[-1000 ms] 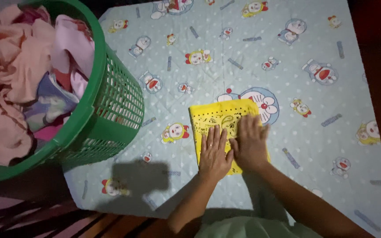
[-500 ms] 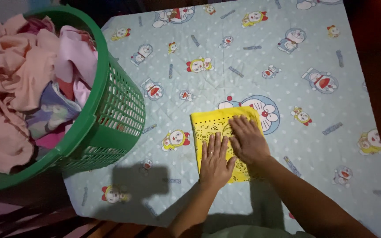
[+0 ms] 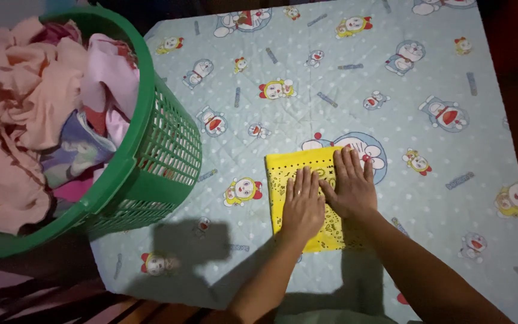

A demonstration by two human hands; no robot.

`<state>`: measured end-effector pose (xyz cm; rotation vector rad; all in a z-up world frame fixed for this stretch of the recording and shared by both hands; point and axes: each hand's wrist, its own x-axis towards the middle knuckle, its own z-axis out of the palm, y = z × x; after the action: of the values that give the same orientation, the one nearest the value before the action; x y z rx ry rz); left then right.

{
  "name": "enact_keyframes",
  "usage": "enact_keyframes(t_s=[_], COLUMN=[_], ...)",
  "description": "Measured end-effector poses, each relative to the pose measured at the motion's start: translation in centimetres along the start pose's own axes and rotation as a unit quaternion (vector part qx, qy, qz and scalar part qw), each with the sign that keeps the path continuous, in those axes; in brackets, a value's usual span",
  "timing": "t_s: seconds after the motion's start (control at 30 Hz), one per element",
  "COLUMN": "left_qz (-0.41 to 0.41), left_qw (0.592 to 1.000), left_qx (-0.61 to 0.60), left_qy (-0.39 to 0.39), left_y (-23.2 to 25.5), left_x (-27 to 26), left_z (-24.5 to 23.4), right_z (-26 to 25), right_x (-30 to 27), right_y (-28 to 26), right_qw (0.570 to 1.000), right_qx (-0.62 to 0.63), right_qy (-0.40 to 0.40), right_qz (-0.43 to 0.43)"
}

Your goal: The person folds a yellow bandana on a table by first smoothing it out, folding it into a triangle, and then repeatedly folding the corners and sides inward until it reaches a small square shape.

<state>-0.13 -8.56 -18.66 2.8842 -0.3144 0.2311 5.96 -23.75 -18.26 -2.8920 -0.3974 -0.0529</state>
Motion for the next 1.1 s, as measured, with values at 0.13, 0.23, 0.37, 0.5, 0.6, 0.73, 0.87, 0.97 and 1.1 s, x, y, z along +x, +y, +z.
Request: enact_keyframes(t_s=[0.13,0.23,0.37,0.5,0.6,0.73,0.87,0.97,1.1], left_qz=[-0.033,-0.083,-0.156,-0.199,-0.246,-0.100,-0.018,-0.007,-0.030], left_qw=[0.998,0.993,0.986,0.980,0.966,0.972,0.994,0.991,0.997], left_qx=[-0.056,-0.075,-0.043,-0.019,0.075,0.169,-0.107,-0.135,-0.066], left_qy=[-0.027,-0.040,-0.039,-0.009,-0.026,-0.130,0.008,0.000,-0.042], left_y=[-1.9,-3.5,-5.2,-6.0,-5.1,-2.1,0.6,0.5,-0.8], left_x=[2.6,2.7,1.8,1.1,2.0,1.8,0.9,1.2,1.5], left_z=[-0.5,-1.8,-2.7,-2.9,-2.7,-1.6,1.0,1.2,-0.4], right_z=[-0.4,-0.8,-0.8,-0.9,-1.1,-1.1,0.1,0.5,-0.1], right_x=[-0.1,-0.1,-0.1,-0.3,-0.1,-0.6,-1.0,-0.9,-1.0], right_y=[-0.2,-0.2,-0.3,-0.2,-0.4,-1.4,-0.7,-0.3,0.1], right_qw=[1.000,1.000,1.000,1.000,1.000,0.996,0.978,0.981,0.997], right_qx=[0.010,0.004,0.008,0.019,0.011,-0.079,0.124,0.140,0.030], right_qy=[0.010,-0.005,-0.001,0.008,0.021,0.007,0.017,-0.001,0.003], right_qz=[-0.004,-0.002,0.002,-0.001,-0.010,-0.051,-0.166,-0.131,-0.078])
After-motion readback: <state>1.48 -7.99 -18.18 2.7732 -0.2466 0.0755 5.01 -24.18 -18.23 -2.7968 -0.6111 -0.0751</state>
